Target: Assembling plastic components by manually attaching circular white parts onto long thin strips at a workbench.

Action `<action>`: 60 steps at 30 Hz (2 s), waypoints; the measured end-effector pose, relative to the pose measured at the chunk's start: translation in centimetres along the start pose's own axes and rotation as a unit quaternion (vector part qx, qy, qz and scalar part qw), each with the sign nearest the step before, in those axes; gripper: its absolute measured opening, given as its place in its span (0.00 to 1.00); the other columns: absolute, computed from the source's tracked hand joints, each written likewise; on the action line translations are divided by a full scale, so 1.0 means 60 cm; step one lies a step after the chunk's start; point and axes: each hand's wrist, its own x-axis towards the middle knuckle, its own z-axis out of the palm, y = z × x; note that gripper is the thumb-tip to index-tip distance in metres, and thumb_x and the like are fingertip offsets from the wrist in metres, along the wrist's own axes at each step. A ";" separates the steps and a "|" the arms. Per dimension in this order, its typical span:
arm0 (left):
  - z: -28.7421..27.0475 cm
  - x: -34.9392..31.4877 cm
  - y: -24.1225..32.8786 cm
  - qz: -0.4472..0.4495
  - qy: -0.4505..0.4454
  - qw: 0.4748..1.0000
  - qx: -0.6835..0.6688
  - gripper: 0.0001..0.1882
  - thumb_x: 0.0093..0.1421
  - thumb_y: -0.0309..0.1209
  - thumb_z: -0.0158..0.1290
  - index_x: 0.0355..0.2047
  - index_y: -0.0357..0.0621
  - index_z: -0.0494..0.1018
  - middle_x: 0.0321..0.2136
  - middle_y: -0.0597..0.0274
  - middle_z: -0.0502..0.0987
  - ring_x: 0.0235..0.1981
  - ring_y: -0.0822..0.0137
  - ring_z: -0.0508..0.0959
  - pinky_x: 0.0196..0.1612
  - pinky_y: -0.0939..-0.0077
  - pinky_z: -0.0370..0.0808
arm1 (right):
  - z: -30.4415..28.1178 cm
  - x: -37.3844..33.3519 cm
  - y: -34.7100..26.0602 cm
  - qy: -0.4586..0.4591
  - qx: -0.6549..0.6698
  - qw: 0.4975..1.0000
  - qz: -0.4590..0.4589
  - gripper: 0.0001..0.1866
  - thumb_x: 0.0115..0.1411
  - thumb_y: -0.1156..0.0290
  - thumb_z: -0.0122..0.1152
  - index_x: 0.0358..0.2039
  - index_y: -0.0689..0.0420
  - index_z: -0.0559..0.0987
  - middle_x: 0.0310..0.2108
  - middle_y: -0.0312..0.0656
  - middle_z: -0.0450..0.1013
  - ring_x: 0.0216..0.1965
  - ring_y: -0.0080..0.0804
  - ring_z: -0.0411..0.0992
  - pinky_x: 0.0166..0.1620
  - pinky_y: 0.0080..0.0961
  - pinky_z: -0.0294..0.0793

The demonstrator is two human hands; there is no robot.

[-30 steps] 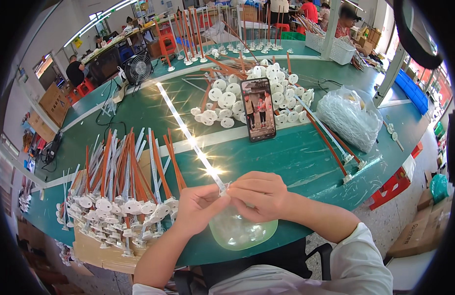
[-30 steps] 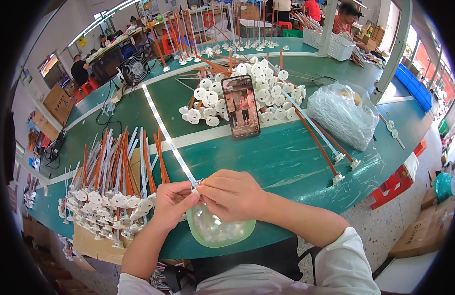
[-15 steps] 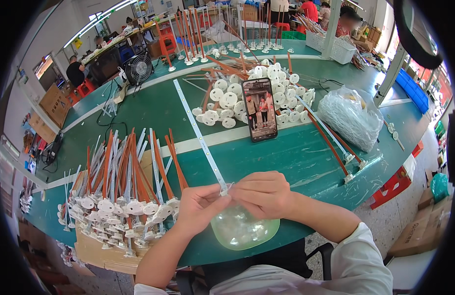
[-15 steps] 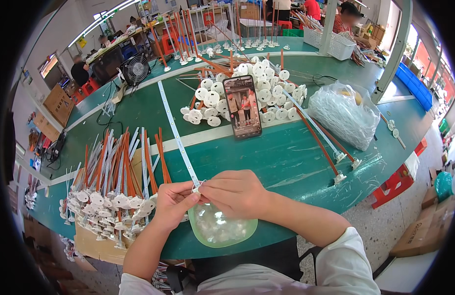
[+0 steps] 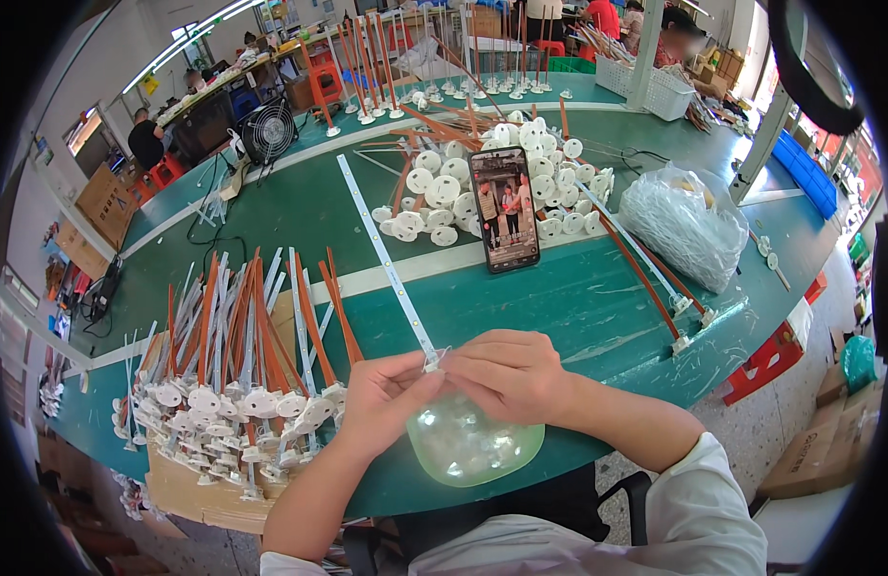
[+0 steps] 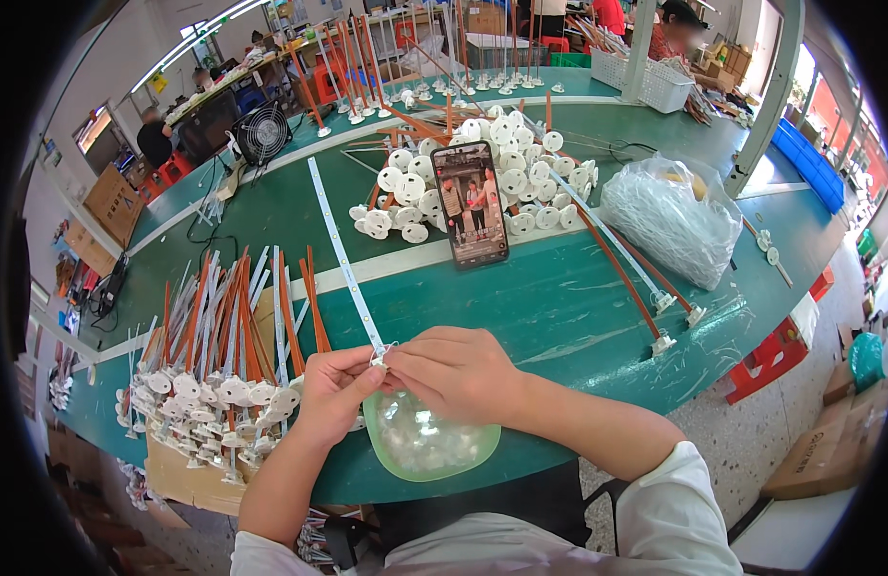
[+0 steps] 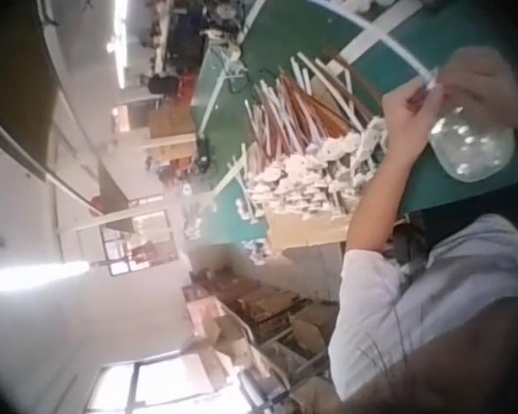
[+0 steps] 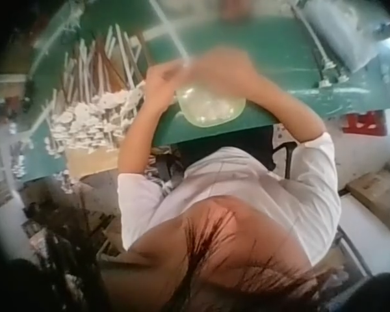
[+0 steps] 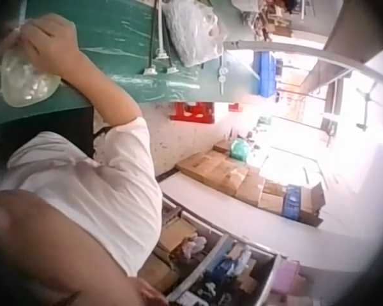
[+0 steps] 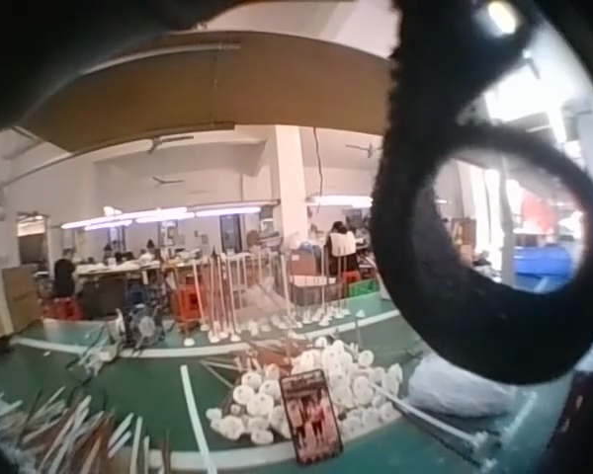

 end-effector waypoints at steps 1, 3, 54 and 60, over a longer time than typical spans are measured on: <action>0.001 0.002 0.000 0.000 -0.001 1.000 0.000 0.16 0.61 0.20 0.54 0.49 0.25 0.72 0.42 0.51 0.79 0.42 0.69 0.80 0.47 0.77 0.77 | -0.002 0.000 0.000 -0.002 0.010 1.000 0.012 0.12 0.45 0.81 0.69 0.33 0.62 0.81 0.29 0.42 0.78 0.28 0.37 0.78 0.31 0.26 0.80; -0.002 0.000 -0.001 -0.008 0.000 1.000 0.010 0.16 0.61 0.20 0.54 0.49 0.25 0.72 0.42 0.51 0.79 0.42 0.68 0.80 0.47 0.77 0.77 | 0.001 -0.001 0.001 -0.005 0.006 1.000 0.009 0.12 0.46 0.79 0.68 0.34 0.61 0.80 0.31 0.41 0.78 0.29 0.36 0.78 0.32 0.26 0.79; 0.003 -0.005 -0.014 0.084 0.081 0.992 0.052 0.16 0.63 0.27 0.53 0.49 0.30 0.72 0.43 0.48 0.79 0.44 0.61 0.80 0.46 0.71 0.77 | -0.031 0.008 -0.004 -0.234 0.220 0.924 0.206 0.03 0.50 0.77 0.65 0.27 0.57 0.80 0.25 0.41 0.77 0.26 0.36 0.77 0.31 0.28 0.75; 0.005 -0.007 -0.012 0.073 0.023 0.986 -0.150 0.17 0.67 0.27 0.48 0.53 0.30 0.68 0.49 0.44 0.75 0.52 0.53 0.76 0.57 0.57 0.73 | -0.009 0.001 -0.015 0.006 0.185 0.959 0.217 0.06 0.49 0.83 0.67 0.29 0.60 0.81 0.29 0.43 0.79 0.30 0.33 0.80 0.34 0.23 0.79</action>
